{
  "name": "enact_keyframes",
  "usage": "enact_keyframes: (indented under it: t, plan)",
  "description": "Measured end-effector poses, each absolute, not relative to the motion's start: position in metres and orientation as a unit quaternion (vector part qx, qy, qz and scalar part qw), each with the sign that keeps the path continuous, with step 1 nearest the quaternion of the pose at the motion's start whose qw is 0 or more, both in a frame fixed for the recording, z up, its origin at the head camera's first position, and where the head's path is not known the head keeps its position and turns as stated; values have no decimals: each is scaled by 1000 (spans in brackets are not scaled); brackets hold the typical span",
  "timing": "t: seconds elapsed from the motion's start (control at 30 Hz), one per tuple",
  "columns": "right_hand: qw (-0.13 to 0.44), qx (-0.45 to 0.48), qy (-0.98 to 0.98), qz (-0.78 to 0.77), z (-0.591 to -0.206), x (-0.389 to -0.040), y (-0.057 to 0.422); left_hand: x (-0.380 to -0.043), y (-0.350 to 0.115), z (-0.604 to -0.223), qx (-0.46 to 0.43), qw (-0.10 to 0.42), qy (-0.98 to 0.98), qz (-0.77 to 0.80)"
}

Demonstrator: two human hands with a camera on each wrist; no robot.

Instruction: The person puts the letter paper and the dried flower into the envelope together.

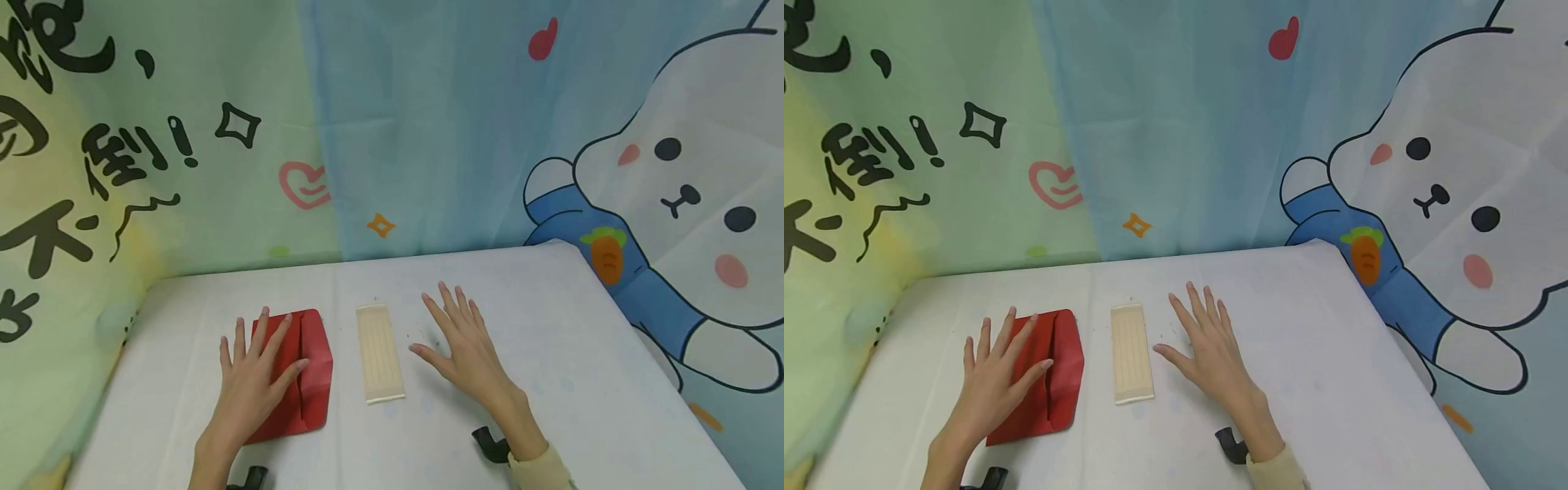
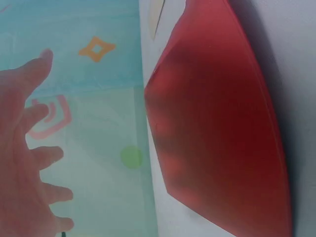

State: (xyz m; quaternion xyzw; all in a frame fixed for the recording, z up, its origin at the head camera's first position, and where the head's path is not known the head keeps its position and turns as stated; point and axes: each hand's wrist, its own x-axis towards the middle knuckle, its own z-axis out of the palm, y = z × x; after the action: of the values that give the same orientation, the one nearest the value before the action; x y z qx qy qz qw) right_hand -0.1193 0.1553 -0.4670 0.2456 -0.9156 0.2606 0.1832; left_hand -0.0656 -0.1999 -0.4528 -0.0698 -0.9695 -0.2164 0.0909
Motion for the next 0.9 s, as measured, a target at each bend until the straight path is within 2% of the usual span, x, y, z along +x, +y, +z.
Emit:
enact_keyframes:
  t: [0.3,0.5,0.57,0.8,0.9]
  plan:
    - [180,249,-913,269,-470,-120,153,-62,-201,-461,-30,70,-976,-202]
    - [187,258,-903,288,-475,-119,151,-53,-193,-482,55,-24,-986,-154]
    - [186,259,-902,292,-476,-118,150,-52,-189,-488,74,-40,-986,-147]
    - [169,263,-903,295,-477,-118,145,-52,-180,-492,89,1,-987,-131]
    - [151,263,-906,295,-479,-117,141,-52,-178,-490,96,4,-986,-135]
